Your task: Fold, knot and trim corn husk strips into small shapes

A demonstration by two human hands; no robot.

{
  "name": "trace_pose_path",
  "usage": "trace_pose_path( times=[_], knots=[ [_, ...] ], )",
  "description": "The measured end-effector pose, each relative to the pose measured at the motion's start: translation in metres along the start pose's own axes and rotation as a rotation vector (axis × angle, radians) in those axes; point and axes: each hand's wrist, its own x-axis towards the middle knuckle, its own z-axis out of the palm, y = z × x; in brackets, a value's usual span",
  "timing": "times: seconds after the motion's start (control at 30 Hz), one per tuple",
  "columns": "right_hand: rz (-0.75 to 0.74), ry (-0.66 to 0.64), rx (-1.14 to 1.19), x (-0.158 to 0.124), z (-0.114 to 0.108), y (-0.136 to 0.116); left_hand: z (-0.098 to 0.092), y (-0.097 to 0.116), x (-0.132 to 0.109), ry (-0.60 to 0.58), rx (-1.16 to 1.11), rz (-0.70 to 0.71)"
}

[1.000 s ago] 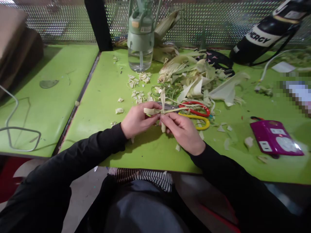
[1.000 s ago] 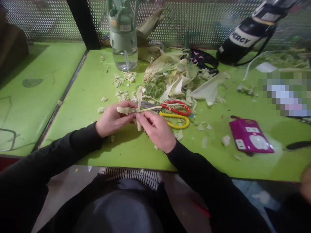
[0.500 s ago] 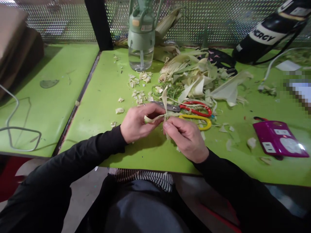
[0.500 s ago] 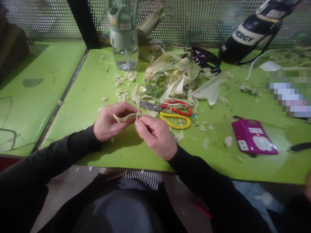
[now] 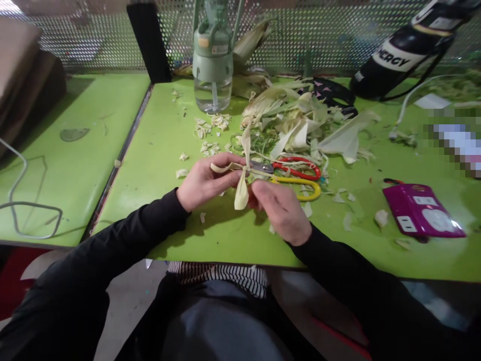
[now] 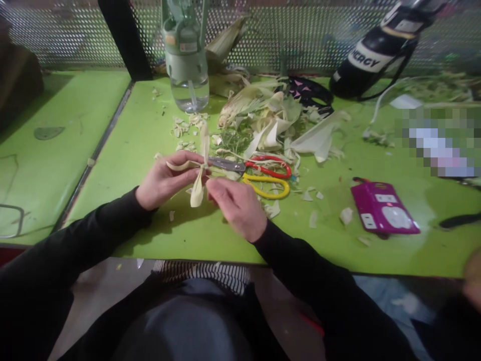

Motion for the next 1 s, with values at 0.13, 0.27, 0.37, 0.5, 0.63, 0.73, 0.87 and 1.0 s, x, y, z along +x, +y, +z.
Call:
trace_pose_path(
  times=[0.13, 0.27, 0.37, 0.5, 0.63, 0.73, 0.87, 1.0],
  knots=[
    [0.049, 0.147, 0.131, 0.005, -0.005, 0.006, -0.005, 0.002, 0.003, -0.047, -0.091, -0.064],
    [-0.017, 0.089, 0.178, 0.004, -0.006, 0.0, -0.004, 0.002, 0.003, -0.139, -0.111, -0.068],
    [-0.055, 0.073, 0.168, 0.001, -0.006, -0.004, 0.0, 0.002, 0.001, -0.178, -0.124, -0.067],
    [-0.024, 0.074, 0.138, -0.002, -0.008, -0.005, 0.008, 0.003, -0.006, -0.139, -0.119, -0.067],
    [-0.056, 0.107, 0.174, -0.006, -0.008, -0.007, 0.013, 0.009, -0.012, -0.053, -0.068, -0.05],
    [-0.085, 0.118, 0.208, -0.008, -0.008, -0.008, 0.012, 0.012, -0.013, -0.026, -0.059, -0.022],
    [-0.087, 0.107, 0.261, -0.006, -0.011, -0.001, 0.004, 0.004, -0.008, -0.127, -0.101, -0.043],
    [-0.012, 0.191, 0.387, 0.004, -0.017, 0.01, -0.004, -0.01, -0.001, -0.174, -0.075, 0.065]
  ],
)
